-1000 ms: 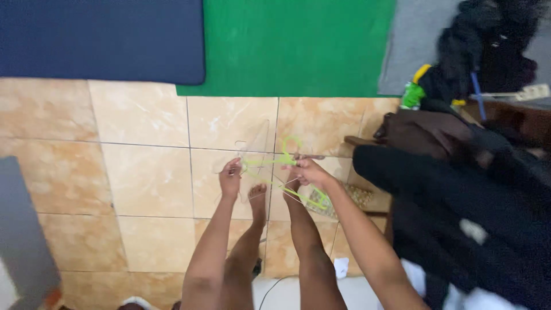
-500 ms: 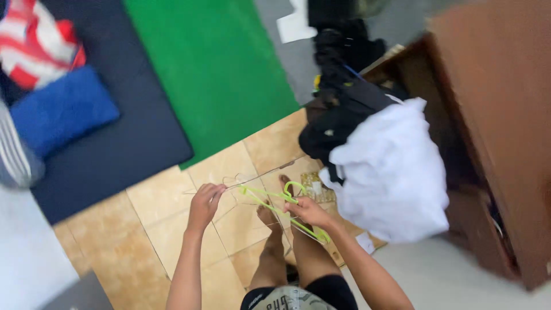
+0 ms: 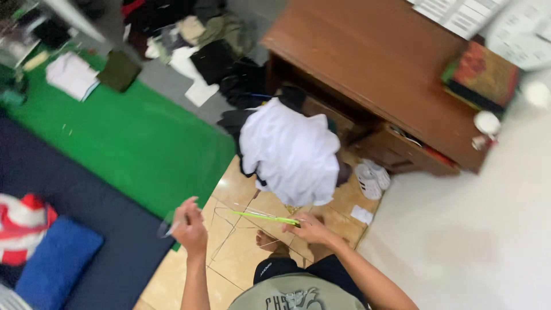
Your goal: The person folds a black garment and a patterned cloth on a wooden table, then places them in a stack. They pick up a white t-shirt, place it on a hanger, and hang it in a closet. Finally, they pick up a green garment and place it on a hanger.
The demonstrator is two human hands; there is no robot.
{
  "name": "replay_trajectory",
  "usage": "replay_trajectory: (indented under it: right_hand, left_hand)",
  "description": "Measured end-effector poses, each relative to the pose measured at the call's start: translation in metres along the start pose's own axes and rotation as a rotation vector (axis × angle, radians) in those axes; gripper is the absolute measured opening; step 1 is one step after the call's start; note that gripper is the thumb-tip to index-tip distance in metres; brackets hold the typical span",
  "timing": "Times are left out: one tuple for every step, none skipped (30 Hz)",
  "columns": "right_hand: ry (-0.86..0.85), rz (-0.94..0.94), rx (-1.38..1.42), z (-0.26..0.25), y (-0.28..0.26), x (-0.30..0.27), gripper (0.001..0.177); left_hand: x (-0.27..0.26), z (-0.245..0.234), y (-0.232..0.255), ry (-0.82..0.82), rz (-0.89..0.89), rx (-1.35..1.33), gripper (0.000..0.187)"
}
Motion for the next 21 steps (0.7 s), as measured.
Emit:
replay_trajectory:
  right_hand:
    - [0.022,-0.031,-0.008,-0.016,0.003,-0.013,0.026]
    - [0.045,-0.060,-0.018,-0.031,0.007,-0.026,0.028]
    - [0.084,-0.054,-0.014,-0.057,0.006,-0.037,0.028]
    - [0.140,0.026,-0.058,-0.083,0.009,-0.048,0.029]
    - [0.188,0.106,-0.096,-0.107,0.012,-0.060,0.030]
    - [0.221,0.111,-0.086,-0.127,0.017,-0.076,0.030]
    - [0.303,0.177,-0.010,-0.152,0.025,-0.090,0.029]
    - [0.384,0.240,0.068,-0.177,0.034,-0.103,0.027]
    - [0.399,0.239,0.071,-0.196,0.036,-0.112,0.027]
    - [0.448,0.238,0.212,-0.215,0.039,-0.121,0.026]
    - [0.494,0.233,0.353,-0.235,0.042,-0.128,0.025]
    - [0.509,0.227,0.357,-0.253,0.041,-0.125,0.025]
    - [0.518,0.193,0.480,-0.268,0.040,-0.126,0.023]
    - [0.526,0.156,0.603,-0.283,0.039,-0.126,0.022]
    - [0.540,0.163,0.609,-0.292,0.046,-0.125,0.022]
    - [0.548,0.152,0.644,-0.301,0.052,-0.123,0.021]
    - [0.561,0.136,0.678,-0.310,0.057,-0.121,0.020]
    - [0.579,0.140,0.683,-0.319,0.058,-0.124,0.020]
    - [0.600,0.117,0.605,-0.329,0.058,-0.124,0.020]
    - [0.620,0.095,0.525,-0.339,0.057,-0.125,0.020]
    - [0.639,0.095,0.526,-0.351,0.059,-0.127,0.020]
  left_hand:
    - [0.005,0.007,0.011,0.110,-0.097,0.020,0.017]
    - [0.007,0.014,0.022,0.219,-0.195,0.043,0.020]
    - [0.006,0.026,0.033,0.186,-0.180,0.026,0.020]
    - [0.004,0.036,0.041,0.183,-0.275,-0.001,0.024]
    - [0.002,0.044,0.048,0.182,-0.369,-0.020,0.030]
    - [-0.006,0.061,0.065,0.153,-0.353,-0.029,0.030]
    - [-0.017,0.082,0.076,0.064,-0.463,-0.093,0.035]
    - [-0.029,0.103,0.088,-0.027,-0.573,-0.153,0.041]
    - [-0.047,0.130,0.100,-0.040,-0.564,-0.158,0.041]
    - [-0.068,0.160,0.110,-0.150,-0.641,-0.258,0.045]
    - [-0.089,0.191,0.121,-0.261,-0.716,-0.356,0.050]
    - [-0.106,0.225,0.139,-0.274,-0.707,-0.360,0.050]
    - [-0.130,0.260,0.157,-0.377,-0.811,-0.512,0.051]
    - [-0.156,0.295,0.175,-0.481,-0.915,-0.663,0.054]
    - [-0.174,0.327,0.187,-0.496,-0.919,-0.656,0.054]
    - [-0.192,0.361,0.202,-0.581,-0.891,-0.676,0.050]
    - [-0.210,0.394,0.218,-0.670,-0.859,-0.697,0.048]
    - [-0.222,0.415,0.224,-0.689,-0.861,-0.692,0.048]
    - [-0.233,0.437,0.230,-0.693,-0.893,-0.716,0.045]
    - [-0.243,0.459,0.235,-0.697,-0.926,-0.738,0.042]
    - [-0.249,0.471,0.245,-0.717,-0.924,-0.738,0.042]
Point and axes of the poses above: each hand's wrist, its own x-axis towards the middle knuckle, its own z-axis out of the palm, y = z × x, the point moved 4 cm from there along x, towards the middle knuckle, and after that the axes turned 14 degrees about y, right-handed, at the moved point
